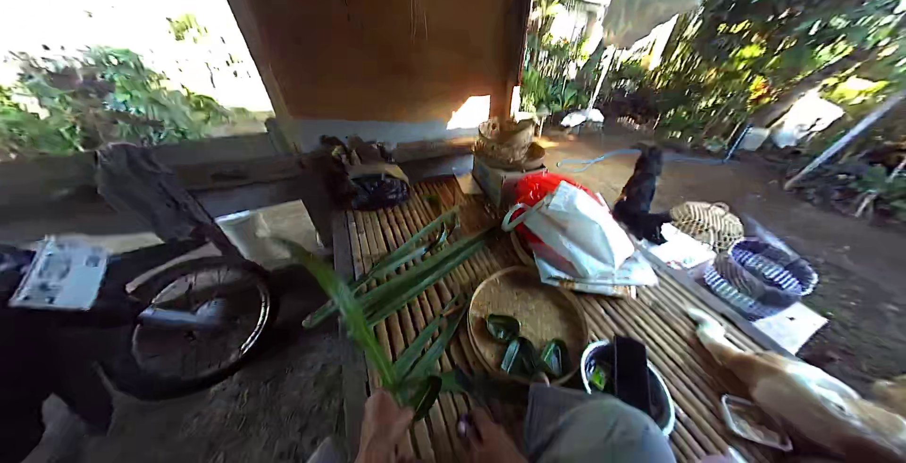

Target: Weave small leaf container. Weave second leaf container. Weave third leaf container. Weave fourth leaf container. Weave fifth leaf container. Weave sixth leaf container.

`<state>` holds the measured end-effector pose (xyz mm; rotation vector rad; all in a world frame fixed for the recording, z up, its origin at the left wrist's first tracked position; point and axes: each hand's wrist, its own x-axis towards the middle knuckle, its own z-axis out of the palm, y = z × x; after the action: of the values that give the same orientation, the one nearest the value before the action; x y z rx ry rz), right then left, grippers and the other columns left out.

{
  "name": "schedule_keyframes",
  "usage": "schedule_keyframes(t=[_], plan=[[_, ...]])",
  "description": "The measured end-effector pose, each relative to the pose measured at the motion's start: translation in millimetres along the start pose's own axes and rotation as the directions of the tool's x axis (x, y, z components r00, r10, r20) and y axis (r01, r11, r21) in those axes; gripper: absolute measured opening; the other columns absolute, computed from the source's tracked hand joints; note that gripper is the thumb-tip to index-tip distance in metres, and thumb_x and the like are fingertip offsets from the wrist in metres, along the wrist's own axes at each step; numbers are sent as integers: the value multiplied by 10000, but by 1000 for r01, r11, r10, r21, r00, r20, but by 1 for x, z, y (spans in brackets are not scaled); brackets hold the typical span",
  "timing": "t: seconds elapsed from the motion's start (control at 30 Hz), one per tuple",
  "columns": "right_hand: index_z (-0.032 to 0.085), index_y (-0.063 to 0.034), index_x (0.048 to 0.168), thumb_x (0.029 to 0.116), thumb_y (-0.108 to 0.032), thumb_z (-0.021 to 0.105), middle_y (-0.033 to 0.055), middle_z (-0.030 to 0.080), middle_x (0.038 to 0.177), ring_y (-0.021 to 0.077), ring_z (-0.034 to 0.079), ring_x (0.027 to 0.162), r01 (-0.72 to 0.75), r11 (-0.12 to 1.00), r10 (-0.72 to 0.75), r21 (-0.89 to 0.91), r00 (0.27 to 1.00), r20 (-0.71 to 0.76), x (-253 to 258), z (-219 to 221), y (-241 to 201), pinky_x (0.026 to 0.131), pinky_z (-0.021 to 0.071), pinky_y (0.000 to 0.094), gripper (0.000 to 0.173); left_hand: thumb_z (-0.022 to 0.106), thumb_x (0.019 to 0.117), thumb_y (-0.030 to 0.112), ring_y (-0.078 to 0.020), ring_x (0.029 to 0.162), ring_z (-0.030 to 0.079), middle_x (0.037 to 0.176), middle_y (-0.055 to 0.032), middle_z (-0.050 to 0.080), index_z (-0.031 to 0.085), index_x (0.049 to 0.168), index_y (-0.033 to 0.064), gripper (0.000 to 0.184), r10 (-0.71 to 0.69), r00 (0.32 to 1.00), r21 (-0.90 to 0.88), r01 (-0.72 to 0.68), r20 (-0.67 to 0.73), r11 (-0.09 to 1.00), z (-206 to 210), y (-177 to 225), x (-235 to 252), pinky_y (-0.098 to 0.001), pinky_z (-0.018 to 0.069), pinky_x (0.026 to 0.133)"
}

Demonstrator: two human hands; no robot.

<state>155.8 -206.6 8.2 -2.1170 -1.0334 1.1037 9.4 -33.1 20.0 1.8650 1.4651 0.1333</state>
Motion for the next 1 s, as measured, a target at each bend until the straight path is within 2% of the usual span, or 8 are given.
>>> schedule_keyframes(t=[0.1, 0.2, 0.27, 0.37, 0.47, 0.67, 0.83, 1.0], plan=[[607, -37, 1342, 1057, -290, 536, 154, 705, 1142, 250, 693, 1036, 136, 990, -133, 41, 988, -82, -18, -34, -53, 948, 567, 460, 388, 845, 796, 223, -417, 1221, 606, 1318, -288, 605, 446, 1476, -26, 827, 49, 990, -24, -46, 133, 999, -21, 35, -13, -591, 488, 1033], [615, -78, 1318, 1020, -258, 632, 84, 716, 1075, 168, 698, 937, 282, 959, -280, 17, 957, -73, -29, -56, -87, 856, 594, 404, 348, 840, 794, 226, -425, 1006, 669, 1067, -277, 678, 650, 1192, -49, 520, 99, 970, -42, -92, 222, 995, -6, 28, -4, -643, 530, 872], [624, -109, 1313, 985, -256, 691, 44, 677, 1121, 129, 677, 947, 428, 899, -431, -92, 902, -25, -25, -63, -94, 821, 605, 363, 365, 811, 784, 169, -392, 839, 674, 904, -233, 676, 673, 1025, -37, 346, 160, 966, -84, -145, 202, 986, 4, 8, -2, -627, 538, 732], [678, -127, 1281, 941, -188, 718, 89, 619, 1131, 214, 661, 940, 551, 733, -560, -400, 822, 106, 1, -86, -85, 761, 605, 420, 348, 799, 801, 177, -348, 844, 693, 894, -179, 694, 680, 1006, 11, 289, 92, 969, -9, -93, 229, 996, 4, -13, 10, -607, 556, 745], [713, -128, 1257, 925, -174, 712, 101, 633, 1043, 250, 670, 825, 606, 614, -583, -506, 780, 228, 35, -101, -59, 671, 595, 463, 335, 790, 816, 187, -352, 821, 684, 866, -188, 685, 685, 931, -4, 246, 13, 962, 62, -32, 273, 998, -2, -13, 16, -597, 549, 733], [720, -125, 1200, 912, -144, 741, 23, 691, 1088, 139, 678, 997, 660, 734, -605, -158, 742, 289, 68, -73, -32, 889, 601, 354, 290, 791, 804, 192, -290, 780, 691, 821, -130, 690, 687, 894, 39, 205, 73, 945, 39, -90, 319, 995, 23, -5, 30, -552, 560, 709], [716, -127, 1215, 901, -147, 759, 82, 650, 1201, 211, 659, 1088, 622, 764, -574, -174, 777, 259, 100, -63, -12, 919, 592, 429, 318, 799, 799, 166, -254, 708, 679, 771, -102, 689, 697, 854, 61, 156, 61, 928, 15, -71, 368, 997, 21, 1, 31, -530, 553, 646], [681, -141, 1246, 908, -168, 752, 27, 691, 1178, 159, 684, 1052, 567, 816, -521, -114, 806, 282, 105, -60, 0, 915, 596, 415, 346, 782, 812, 203, -207, 689, 667, 747, -61, 672, 675, 837, 99, 151, 38, 876, 62, -77, 481, 995, 24, 1, 36, -481, 545, 621]])
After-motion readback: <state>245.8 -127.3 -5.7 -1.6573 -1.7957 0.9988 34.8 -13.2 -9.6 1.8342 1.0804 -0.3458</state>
